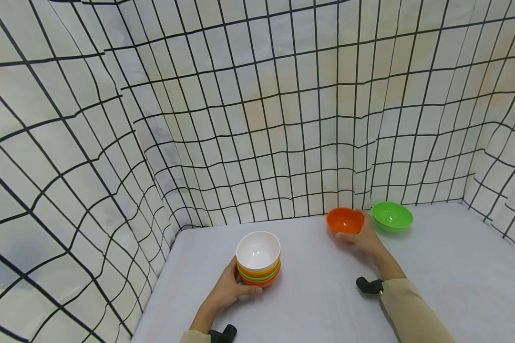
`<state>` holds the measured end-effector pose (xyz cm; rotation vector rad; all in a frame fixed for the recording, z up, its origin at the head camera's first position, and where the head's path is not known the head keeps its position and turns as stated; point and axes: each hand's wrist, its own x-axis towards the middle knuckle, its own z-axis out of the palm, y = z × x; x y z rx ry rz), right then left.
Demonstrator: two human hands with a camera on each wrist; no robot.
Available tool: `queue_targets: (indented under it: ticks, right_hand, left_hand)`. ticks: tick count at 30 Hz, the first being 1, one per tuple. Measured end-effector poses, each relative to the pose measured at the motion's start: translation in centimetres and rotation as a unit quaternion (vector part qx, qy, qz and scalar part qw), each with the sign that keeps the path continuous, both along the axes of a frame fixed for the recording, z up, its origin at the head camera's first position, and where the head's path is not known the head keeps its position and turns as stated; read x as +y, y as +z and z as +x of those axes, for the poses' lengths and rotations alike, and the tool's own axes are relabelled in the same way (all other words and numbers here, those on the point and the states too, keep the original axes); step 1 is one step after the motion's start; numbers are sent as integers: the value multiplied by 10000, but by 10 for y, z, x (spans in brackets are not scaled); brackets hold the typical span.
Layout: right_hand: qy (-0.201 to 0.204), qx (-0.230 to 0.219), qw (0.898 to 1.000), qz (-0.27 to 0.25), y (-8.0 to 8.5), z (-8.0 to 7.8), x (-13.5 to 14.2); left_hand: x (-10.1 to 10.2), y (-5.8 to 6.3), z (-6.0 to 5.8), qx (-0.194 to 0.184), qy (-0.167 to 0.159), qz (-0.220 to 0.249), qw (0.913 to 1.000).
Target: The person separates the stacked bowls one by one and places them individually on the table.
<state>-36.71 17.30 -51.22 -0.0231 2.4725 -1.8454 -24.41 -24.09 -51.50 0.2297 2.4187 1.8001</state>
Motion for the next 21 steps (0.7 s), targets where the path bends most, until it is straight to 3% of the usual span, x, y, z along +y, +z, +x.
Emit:
queue_targets:
  ticks: [21]
  right_hand:
    - [-136,-48,9997,-222,-2,-10,-1]
  left_hand:
    - [1,1,0,9,45,-62,10000]
